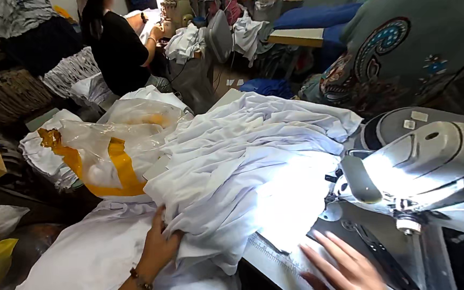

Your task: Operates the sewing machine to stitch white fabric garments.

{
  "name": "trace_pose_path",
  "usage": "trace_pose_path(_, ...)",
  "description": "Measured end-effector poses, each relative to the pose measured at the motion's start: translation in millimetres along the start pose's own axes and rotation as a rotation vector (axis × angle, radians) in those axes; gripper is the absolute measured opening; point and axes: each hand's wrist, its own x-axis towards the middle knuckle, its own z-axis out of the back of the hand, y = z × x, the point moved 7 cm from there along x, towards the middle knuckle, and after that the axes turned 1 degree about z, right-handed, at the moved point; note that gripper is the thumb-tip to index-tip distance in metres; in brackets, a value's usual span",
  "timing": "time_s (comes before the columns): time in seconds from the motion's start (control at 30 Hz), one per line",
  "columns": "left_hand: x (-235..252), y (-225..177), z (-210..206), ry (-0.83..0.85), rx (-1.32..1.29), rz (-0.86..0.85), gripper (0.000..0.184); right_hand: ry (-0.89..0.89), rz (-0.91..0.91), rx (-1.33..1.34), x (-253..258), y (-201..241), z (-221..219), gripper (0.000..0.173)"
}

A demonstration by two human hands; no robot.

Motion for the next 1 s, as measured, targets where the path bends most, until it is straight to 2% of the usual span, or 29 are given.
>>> trace_pose_path(0.03, 3.4, -10.9, 3.0, 0.001, -0.009, -0.001, 0.055, -0.026, 0.024, -0.033, 23.4, 3.9, -19.4, 0.047)
trace_pose_path(0.07, 6.9, -26.6, 10.3, -0.029, 0.001, -0.043, 0.038, -0.079, 0.034, -0.082, 43.3, 3.8, -35.7, 0.052)
trace_pose_path(0.1, 10.8, -46.8, 21.6, -0.084, 0.029, -0.120, 0.029, -0.113, 0.023, -0.123, 60.6, 3.6, -47.3, 0.055)
trace_pose_path(0.23, 43.2, -148.8, 66.7, -0.364, 0.275, -0.462, 0.028, -0.076, -0.131, -0.153, 110.1, 8.5, -64.4, 0.057)
trace_pose_path(0.3, 75.5, -186.7, 65.8, -0.499, 0.306, -0.635, 0.033, -0.060, -0.206, -0.130, 128.2, 8.8, -70.5, 0.056)
trace_pose_path(0.37, 119.6, -202.3, 46.4, -0.553, 0.302, -0.794, 0.036, -0.085, -0.246, -0.144, 142.5, 4.7, -78.3, 0.056)
trace_pose_path(0.4, 143.3, -199.4, 29.6, -0.488, 0.351, -0.807, 0.040, -0.070, -0.279, -0.151, 147.0, 1.8, -81.3, 0.058)
trace_pose_path(0.43, 165.9, -188.7, 8.8, -0.325, 0.443, -0.739, 0.047, -0.054, -0.303, -0.154, 150.0, -0.8, -82.6, 0.060)
trace_pose_path(0.5, 198.3, -147.9, -32.4, 0.123, 0.616, -0.480, 0.061, -0.050, -0.296, -0.125, 151.7, -5.2, -81.9, 0.063)
trace_pose_path(0.53, 203.5, -126.7, -45.4, 0.260, 0.637, -0.390, 0.063, -0.074, -0.266, -0.088, 149.6, -5.9, -79.7, 0.062)
trace_pose_path(0.6, 198.6, -108.3, -47.9, 0.271, 0.578, -0.399, 0.061, -0.188, -0.175, 0.001, 137.2, 4.3, -66.7, 0.057)
trace_pose_path(0.67, 175.4, -111.1, -29.9, 0.256, 0.433, -0.434, 0.061, -0.286, -0.092, 0.039, 107.2, 39.7, -46.8, 0.043)
trace_pose_path(0.7, 156.3, -114.1, -15.9, 0.261, 0.389, -0.444, 0.054, -0.267, -0.071, 0.074, 87.1, 63.4, -40.8, 0.036)
trace_pose_path(0.73, 134.8, -115.2, -1.8, 0.281, 0.368, -0.452, 0.041, -0.184, -0.067, 0.161, 67.3, 86.2, -40.9, 0.029)
trace_pose_path(0.77, 110.8, -113.1, 8.9, 0.358, 0.351, -0.451, 0.027, -0.026, -0.102, 0.260, 48.9, 103.7, -49.8, 0.025)
trace_pose_path(0.8, 85.6, -106.0, 11.9, 0.511, 0.331, -0.439, 0.022, 0.167, -0.193, 0.296, 32.4, 111.9, -67.3, 0.027)
trace_pose_path(0.87, 41.8, -73.9, -10.5, 0.902, 0.373, -0.368, 0.030, 0.505, -0.475, 0.226, 4.3, 102.1, -113.0, 0.039)
trace_pose_path(0.9, 24.7, -58.9, -31.3, 1.016, 0.423, -0.333, 0.035, 0.566, -0.586, 0.187, -5.6, 91.0, -133.5, 0.043)
trace_pose_path(0.93, 12.2, -46.6, -55.9, 1.056, 0.481, -0.343, 0.039, 0.578, -0.669, 0.170, -12.3, 80.3, -149.6, 0.044)
trace_pose_path(1.0, -4.6, -30.6, -104.1, 1.034, 0.574, -0.444, 0.040, 0.531, -0.759, 0.203, -18.5, 66.4, -165.2, 0.042)
